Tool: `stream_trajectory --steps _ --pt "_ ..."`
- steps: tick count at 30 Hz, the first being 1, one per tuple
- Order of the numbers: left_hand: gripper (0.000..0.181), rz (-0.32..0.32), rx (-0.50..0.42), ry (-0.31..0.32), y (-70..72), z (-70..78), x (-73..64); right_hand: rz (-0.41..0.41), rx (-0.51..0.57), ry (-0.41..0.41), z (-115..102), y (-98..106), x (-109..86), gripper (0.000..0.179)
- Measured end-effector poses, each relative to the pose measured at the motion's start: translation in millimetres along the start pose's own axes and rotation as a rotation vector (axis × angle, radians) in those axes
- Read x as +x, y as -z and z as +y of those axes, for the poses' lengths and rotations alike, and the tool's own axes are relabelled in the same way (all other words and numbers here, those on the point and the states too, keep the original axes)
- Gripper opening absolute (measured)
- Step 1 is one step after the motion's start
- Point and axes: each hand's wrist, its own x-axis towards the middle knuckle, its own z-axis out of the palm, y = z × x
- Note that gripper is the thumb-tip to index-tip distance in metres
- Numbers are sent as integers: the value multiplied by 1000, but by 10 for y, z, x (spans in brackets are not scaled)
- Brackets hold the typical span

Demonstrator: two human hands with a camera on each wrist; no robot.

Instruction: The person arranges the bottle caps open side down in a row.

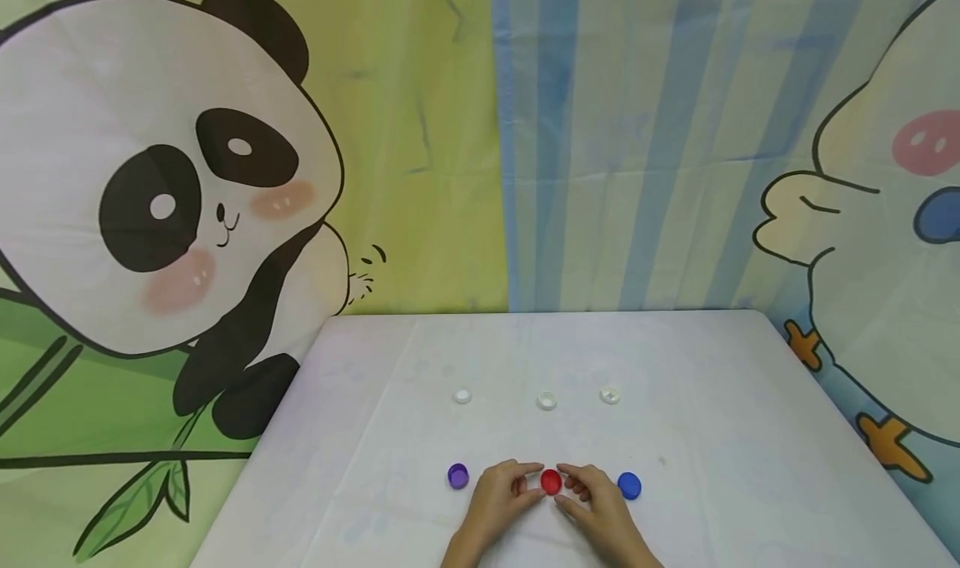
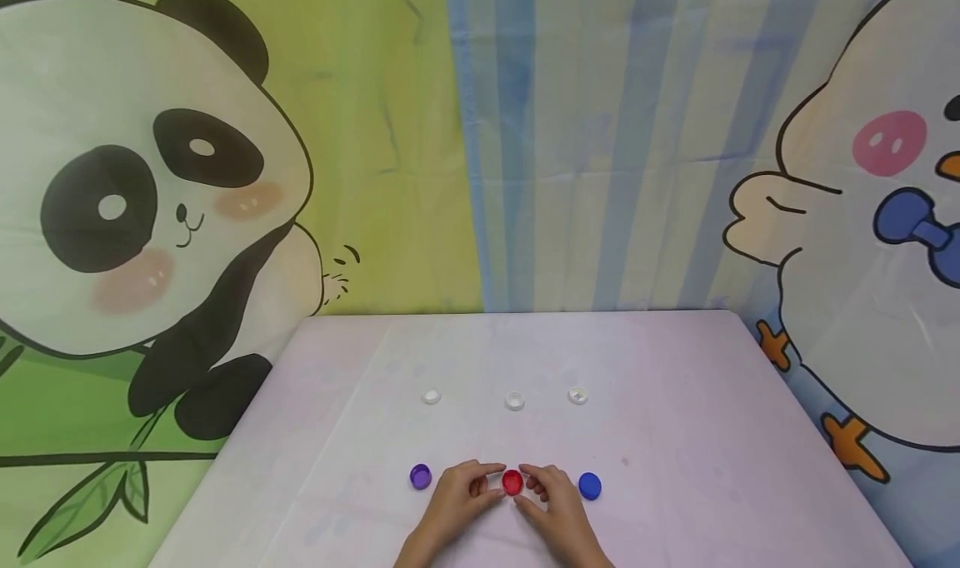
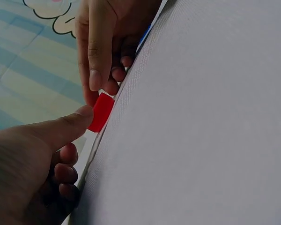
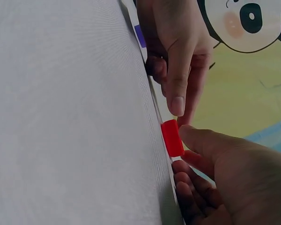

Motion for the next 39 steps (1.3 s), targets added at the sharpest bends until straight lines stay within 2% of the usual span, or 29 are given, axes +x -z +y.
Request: stream_trajectory --steps 4,18,21,24,28,33,35,39 --pt "29 -8 32 19 -12 7 -3 0 -17 -1 7 -20 -1 34" --pt "26 -18 22 44 -36 15 -13 10 -42 19 31 -46 -12 29" --pt "26 4 -26 9 -38 3 -19 17 -10 26 13 -34 -20 30" --pt "25 34 -115 -25 -18 1 -14 36 12 42 -11 -17 -13 31" --pt "25 61 -231 -62 40 40 25 95 12 133 -83 38 35 31" --pt "24 102 -316 -102 159 193 100 147 -12 253 -244 173 89 33" --pt "24 122 -341 -117 239 302 133 153 -11 277 -344 246 99 33" --pt "24 152 -369 -196 457 576 206 178 24 324 -661 429 108 36"
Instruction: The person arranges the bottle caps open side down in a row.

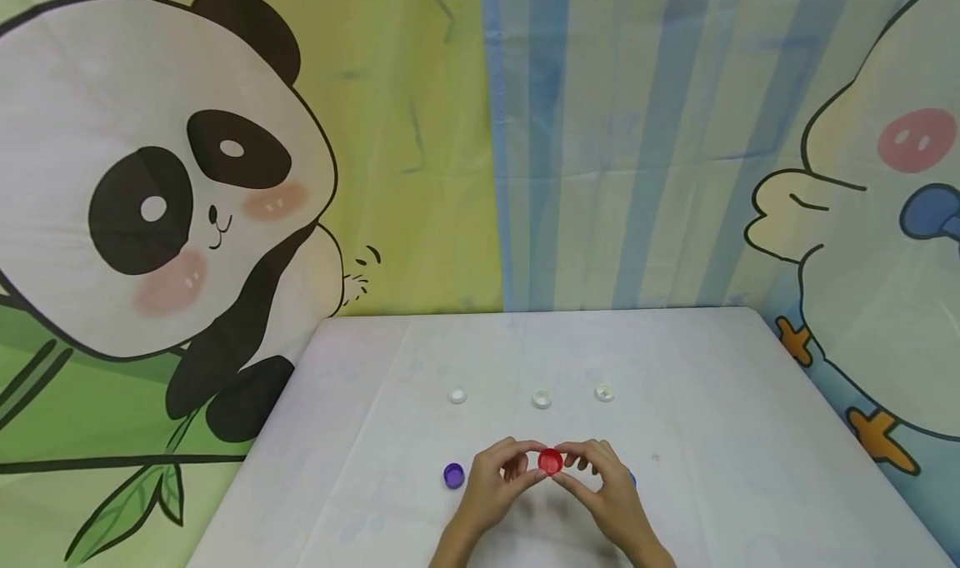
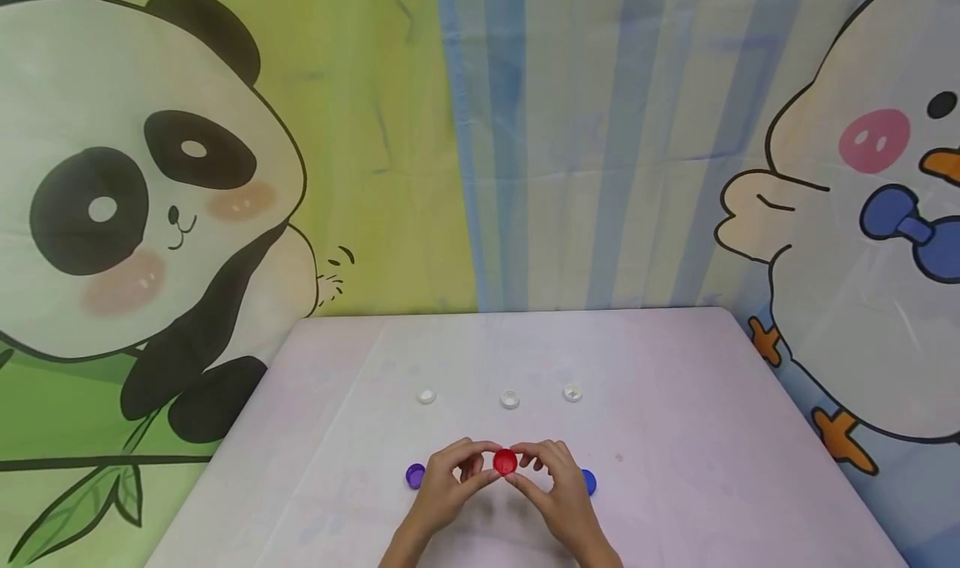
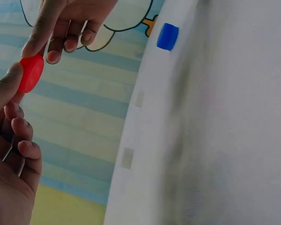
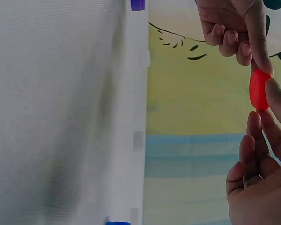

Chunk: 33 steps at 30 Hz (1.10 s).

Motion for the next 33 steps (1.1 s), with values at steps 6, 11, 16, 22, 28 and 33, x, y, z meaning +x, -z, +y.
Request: stream_trajectory --steps 6,11,16,22,28,33 --pt "25 10 -26 -72 114 336 155 72 55 110 -292 157 163 41" --pt "25 27 -34 -74 105 352 171 95 78 160 -145 148 151 44" --pt "25 37 -47 -78 109 439 205 105 62 176 -135 166 160 43" --pt "27 38 -69 -68 130 570 252 125 65 188 -126 165 165 43" --pt "19 82 -108 98 129 687 283 139 100 209 -124 153 164 43" --pt "20 31 -207 435 133 706 295 143 90 203 -122 145 159 44"
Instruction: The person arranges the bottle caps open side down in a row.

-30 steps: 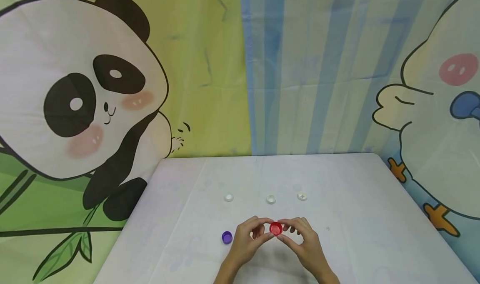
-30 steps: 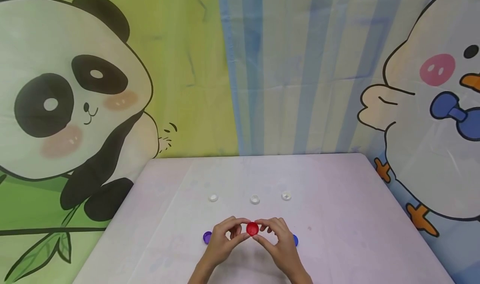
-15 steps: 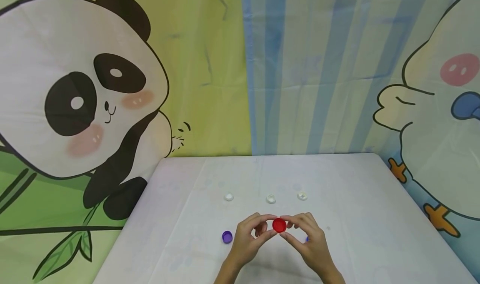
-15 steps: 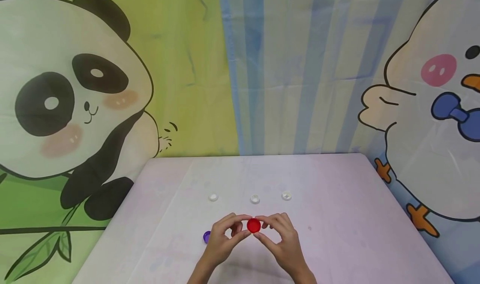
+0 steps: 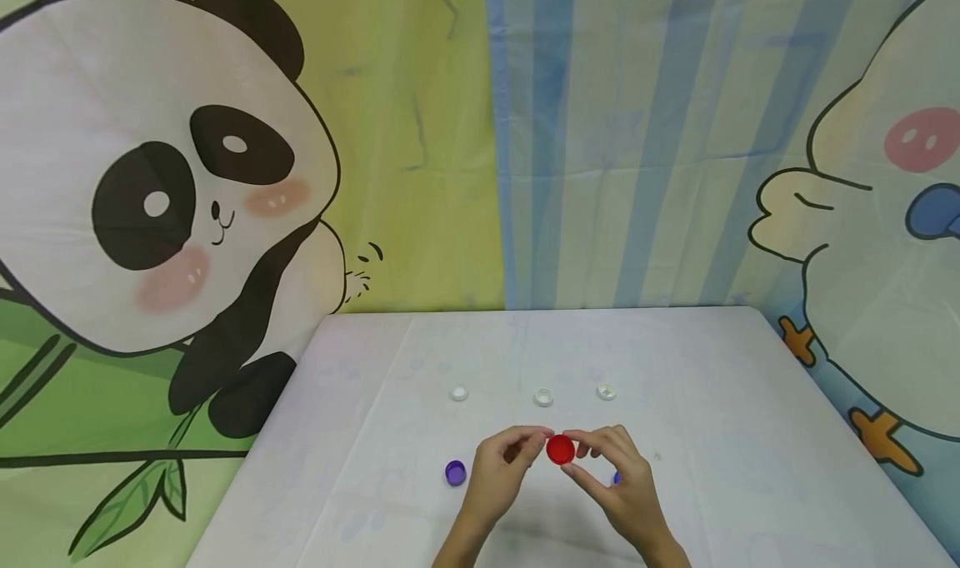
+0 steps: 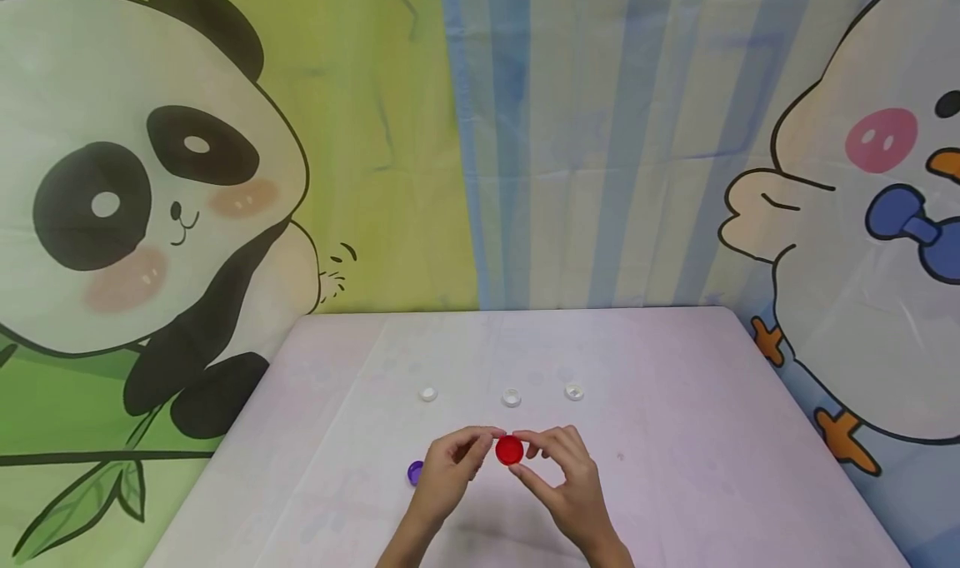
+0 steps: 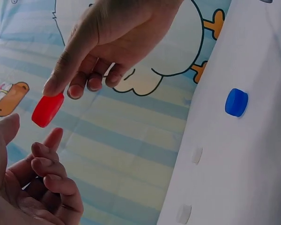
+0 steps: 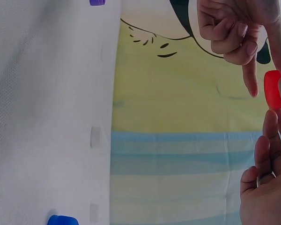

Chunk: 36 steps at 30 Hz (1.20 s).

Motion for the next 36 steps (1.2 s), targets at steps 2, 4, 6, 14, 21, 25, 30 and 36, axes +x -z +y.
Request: stream_trajectory --steps 2,4,6,14,21,25,30,36 --pt "21 -32 -39 93 -3 -56 15 -4 -10 -8 1 -2 -6 44" --pt "22 -59 -63 144 -9 -127 26 -5 -5 -7 4 -5 -14 44" --pt "23 -70 -72 170 -16 -192 35 -4 7 -1 9 -6 -21 44" --pt "27 -91 -113 188 -18 -282 46 -5 19 8 28 -12 -33 44" --pt "24 -131 -133 218 4 -324 55 -16 -15 -14 37 -8 -48 45" --pt "23 -165 -148 240 26 -353 75 -25 -20 -16 48 -4 -54 45" --pt "22 -184 -142 262 43 -373 101 -49 -11 -22 66 3 -64 46" --pt "21 -161 -93 198 75 -172 78 -84 -28 -59 18 8 -46 52"
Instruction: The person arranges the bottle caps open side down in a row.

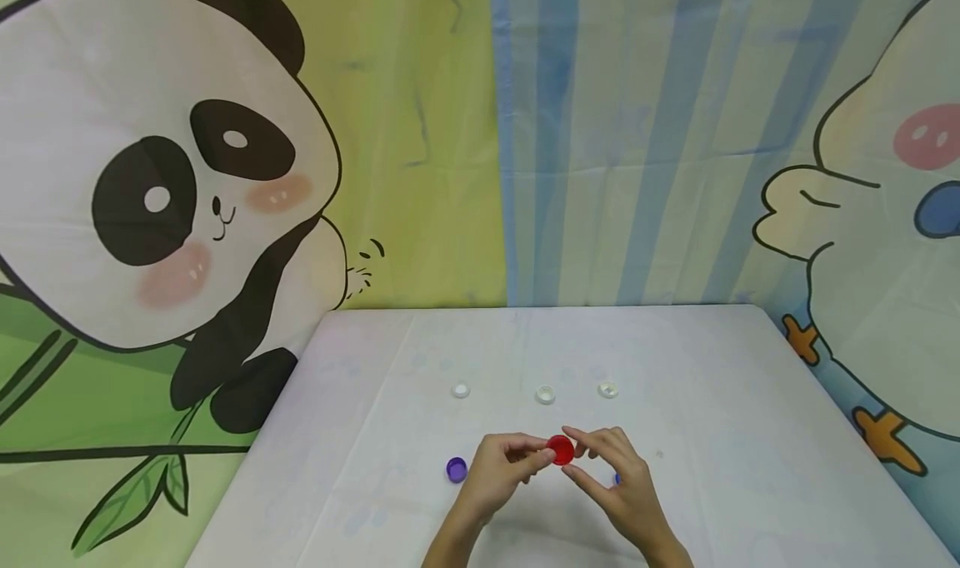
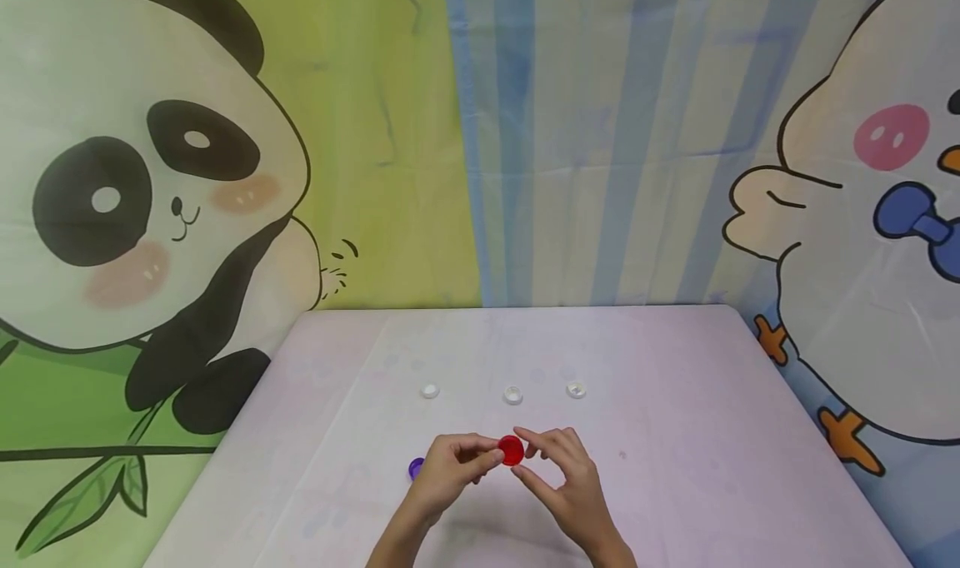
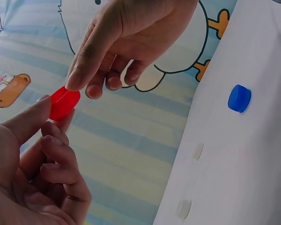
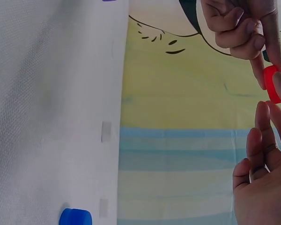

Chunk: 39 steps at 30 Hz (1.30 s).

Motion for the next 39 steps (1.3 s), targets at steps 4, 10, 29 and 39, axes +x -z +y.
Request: stream_trajectory --steps 4,10,29,39 --pt "20 59 137 -132 2 158 -62 -40 -10 -51 -159 37 74 55" --pt "14 160 285 -396 5 134 -50 -105 0 -110 20 11 -39 55" --pt "22 170 676 -1065 87 -74 45 -206 310 -186 -20 87 -28 29" --pt "22 153 715 -1027 74 -118 35 -201 308 -212 -28 93 -42 27"
